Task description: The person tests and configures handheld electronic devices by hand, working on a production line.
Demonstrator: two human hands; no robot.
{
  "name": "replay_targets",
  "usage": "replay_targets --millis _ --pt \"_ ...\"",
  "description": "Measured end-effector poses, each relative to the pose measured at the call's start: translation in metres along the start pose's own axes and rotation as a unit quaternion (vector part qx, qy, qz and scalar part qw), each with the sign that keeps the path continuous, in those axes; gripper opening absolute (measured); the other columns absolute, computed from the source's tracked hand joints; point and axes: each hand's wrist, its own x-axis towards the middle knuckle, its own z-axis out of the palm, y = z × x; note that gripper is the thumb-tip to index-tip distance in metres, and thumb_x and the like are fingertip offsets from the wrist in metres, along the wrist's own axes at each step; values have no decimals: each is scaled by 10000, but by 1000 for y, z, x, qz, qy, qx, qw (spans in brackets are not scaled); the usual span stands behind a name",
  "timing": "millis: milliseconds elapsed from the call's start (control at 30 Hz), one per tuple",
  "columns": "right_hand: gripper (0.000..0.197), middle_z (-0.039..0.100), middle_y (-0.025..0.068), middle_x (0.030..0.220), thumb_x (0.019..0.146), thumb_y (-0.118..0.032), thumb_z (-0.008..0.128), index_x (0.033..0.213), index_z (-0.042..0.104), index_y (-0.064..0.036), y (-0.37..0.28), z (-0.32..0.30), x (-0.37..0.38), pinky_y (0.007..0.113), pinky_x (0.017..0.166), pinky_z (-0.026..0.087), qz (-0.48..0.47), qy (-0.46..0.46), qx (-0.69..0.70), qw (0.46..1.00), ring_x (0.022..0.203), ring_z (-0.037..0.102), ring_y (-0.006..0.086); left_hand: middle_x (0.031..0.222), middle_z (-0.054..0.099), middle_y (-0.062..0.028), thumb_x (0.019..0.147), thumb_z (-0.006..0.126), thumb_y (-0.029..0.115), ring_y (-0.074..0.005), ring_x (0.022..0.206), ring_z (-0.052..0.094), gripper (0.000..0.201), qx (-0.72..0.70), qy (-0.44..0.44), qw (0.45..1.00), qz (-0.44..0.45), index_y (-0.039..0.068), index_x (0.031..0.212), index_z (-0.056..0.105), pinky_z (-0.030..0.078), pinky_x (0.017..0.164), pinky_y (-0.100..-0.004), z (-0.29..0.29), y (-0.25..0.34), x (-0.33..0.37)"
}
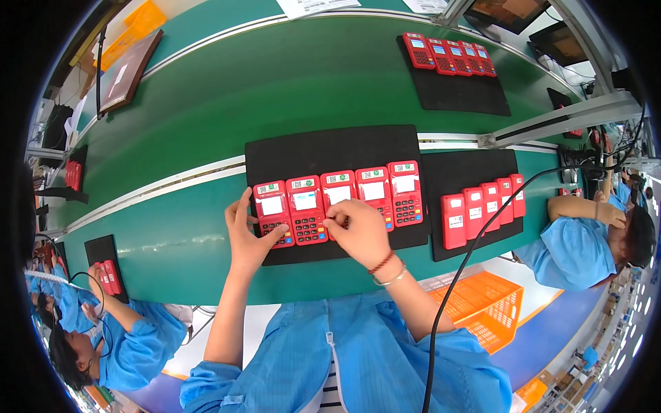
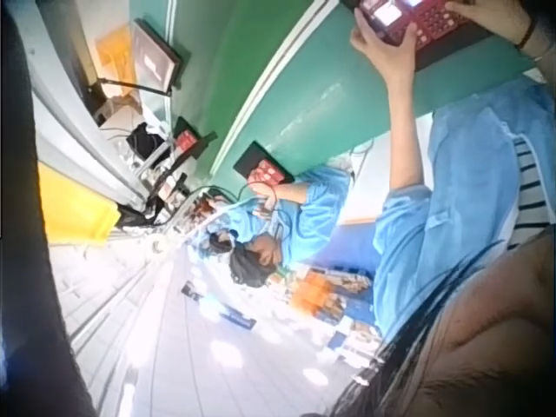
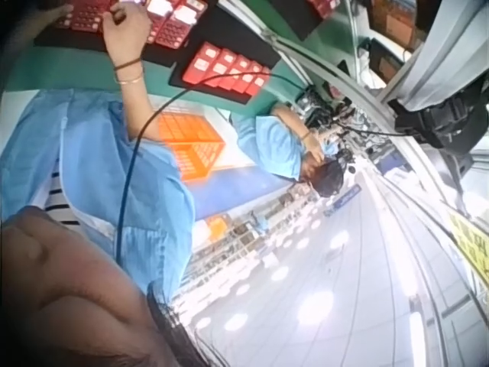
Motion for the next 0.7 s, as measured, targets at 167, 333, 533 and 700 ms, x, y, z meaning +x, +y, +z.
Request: replay_targets --millis 167,333,533,700 --pt "150 638 53 715 742 -78 791 811 667 -29 19 -39 -7 238 556 474 52 57 10 997 619 609 125 1287 361 -146 693 864 206 -184 952 483 914 -4 12 1000 11 95 1463 384 509 840 -325 2 -2 -3" --pt "173 628 46 673 701 -85 807 767 656 -34 29 -38 -3 246 548 474 51 48 -40 997 599 607 129 1292 359 -149 701 863 218 -179 954 485 917 -2 8 1000 12 94 1468 376 501 849 -319 3 -2 -2" --pt "164 638 40 683 711 -63 797 778 651 -27 29 -46 -1 238 554 478 72 23 12 997 603 612 110 1277 376 -127 688 873 223 -170 970 477 919 -21 24 999 24 103 1462 392 481 857 -313 3 -6 -4" --pt "239 632 52 817 689 -75 845 819 652 -21 48 -80 -12 228 579 492 89 110 44 989 659 598 93 1267 374 -115 675 876 200 -177 993 465 892 -11 40 999 4 114 1438 423 474 870 -317 7 -2 -7"
